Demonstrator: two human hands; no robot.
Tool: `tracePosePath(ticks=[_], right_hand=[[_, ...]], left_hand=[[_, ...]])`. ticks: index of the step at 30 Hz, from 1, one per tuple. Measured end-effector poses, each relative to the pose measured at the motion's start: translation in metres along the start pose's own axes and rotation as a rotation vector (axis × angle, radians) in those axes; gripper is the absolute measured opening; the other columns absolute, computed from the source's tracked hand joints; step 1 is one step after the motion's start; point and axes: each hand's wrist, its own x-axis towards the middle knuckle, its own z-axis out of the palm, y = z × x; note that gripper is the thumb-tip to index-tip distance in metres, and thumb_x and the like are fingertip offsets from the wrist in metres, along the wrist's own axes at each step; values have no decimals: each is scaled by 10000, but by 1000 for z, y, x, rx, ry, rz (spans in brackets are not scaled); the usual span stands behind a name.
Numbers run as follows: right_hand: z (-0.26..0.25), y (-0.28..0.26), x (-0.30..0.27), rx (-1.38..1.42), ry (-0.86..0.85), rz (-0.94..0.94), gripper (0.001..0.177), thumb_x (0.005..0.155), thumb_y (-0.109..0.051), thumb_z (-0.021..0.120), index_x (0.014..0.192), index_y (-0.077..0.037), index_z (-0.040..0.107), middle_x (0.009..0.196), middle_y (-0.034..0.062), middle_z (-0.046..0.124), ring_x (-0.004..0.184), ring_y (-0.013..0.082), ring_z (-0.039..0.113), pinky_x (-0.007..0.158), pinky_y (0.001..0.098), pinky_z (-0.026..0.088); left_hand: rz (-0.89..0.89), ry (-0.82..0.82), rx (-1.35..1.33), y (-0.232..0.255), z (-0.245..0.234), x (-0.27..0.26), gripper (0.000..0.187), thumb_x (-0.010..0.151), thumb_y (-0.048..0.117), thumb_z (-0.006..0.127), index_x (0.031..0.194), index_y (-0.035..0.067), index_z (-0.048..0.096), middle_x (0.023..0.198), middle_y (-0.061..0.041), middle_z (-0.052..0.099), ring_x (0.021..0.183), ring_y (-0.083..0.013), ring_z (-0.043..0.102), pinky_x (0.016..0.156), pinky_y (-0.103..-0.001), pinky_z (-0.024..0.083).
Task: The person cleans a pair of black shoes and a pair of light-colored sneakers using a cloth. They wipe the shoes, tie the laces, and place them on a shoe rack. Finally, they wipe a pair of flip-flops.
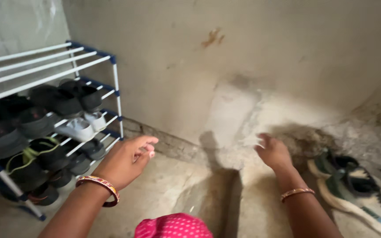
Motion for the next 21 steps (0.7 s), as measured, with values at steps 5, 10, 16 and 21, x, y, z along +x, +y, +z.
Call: tracePosePath(ticks=[5,10,16,21], right_hand=[[-31,98,-1,-223,-25,434,516,1017,-358,569,1514,-227,527,1443,216,609,1287,408,625,1003,512,558],[-37,171,-10,-442,118,491,696,936,-413,611,1567,-179,434,1482,269,486,1338,448,473,977,546,506],[-19,240,25,-430,80,591,462,1049,-351,507,1473,-180,579,1462,260,554,1323,470,527,1009,577,488],[-15,262,50,-301,-1,638,427,1002,-351,577,1304,-98,742,1392,189,671,1279,387,641,997,506,534]], left_hand=[[-23,-64,91,49,29,17,416,885,185,640,1298,171,685,1104,-68,778,945,-201,792,821,-340,598],[49,-146,121,71,57,32,412,887,193,644,1295,147,674,1125,-72,770,970,-200,786,845,-339,595],[26,-223,172,77,76,47,446,869,180,614,1311,166,663,1132,-57,777,980,-212,781,863,-349,590],[36,-248,169,76,95,60,392,879,191,612,1264,159,677,1108,-71,787,987,-224,785,875,-353,589]])
